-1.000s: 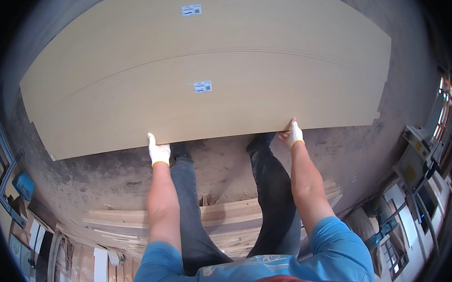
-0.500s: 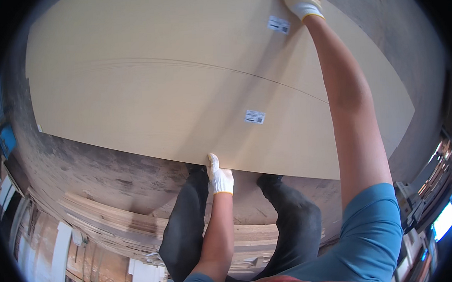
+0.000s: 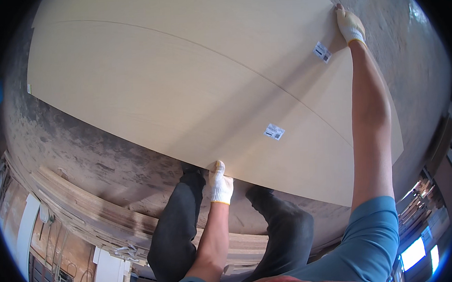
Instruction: The person repeatedly picks up cut wood panels and thin strips from a workbench, carries them to a floor pile, and places them down. The person also briefly interacts with a control panel and a table saw. The task involves moving and stacking wood pieces in a workshop.
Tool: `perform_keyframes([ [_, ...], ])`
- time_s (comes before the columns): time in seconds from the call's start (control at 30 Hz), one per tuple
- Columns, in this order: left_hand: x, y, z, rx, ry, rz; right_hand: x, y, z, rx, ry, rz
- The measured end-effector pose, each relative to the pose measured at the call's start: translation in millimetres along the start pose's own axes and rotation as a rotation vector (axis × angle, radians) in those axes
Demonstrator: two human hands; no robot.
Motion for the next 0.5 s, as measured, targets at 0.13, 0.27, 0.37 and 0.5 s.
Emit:
perform_keyframes([
  [0.13, -18.9, 7.0, -2.3, 0.088, 0.062, -0.032, 17.1, -13.1, 23.3, -0.039, 0.032, 0.056],
  [0.27, -20.2, 6.7, -5.3, 0.091, 0.147, -0.079, 30.9, -14.5, 30.4, -0.174, -0.015, 0.054],
  [0.37, 6.2, -2.0, -7.5, -0.061, -0.047, -0.039, 23.4, 24.6, 27.9, -0.271, 0.178, -0.011],
  [0.5, 19.1, -16.3, -23.5, -0.205, -0.566, -0.287, 54.6, 111.9, 17.0, -0.583, -0.018, 0.355],
])
Point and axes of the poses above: each hand's wrist, its own y-axis away from the middle knuckle, its own z-axis out of the back of the hand, x = y × z, the point moved 6 cm from there along -y, towards the middle knuckle, and after that the axes turned 14 degrees about -x, right-handed, at the moved point
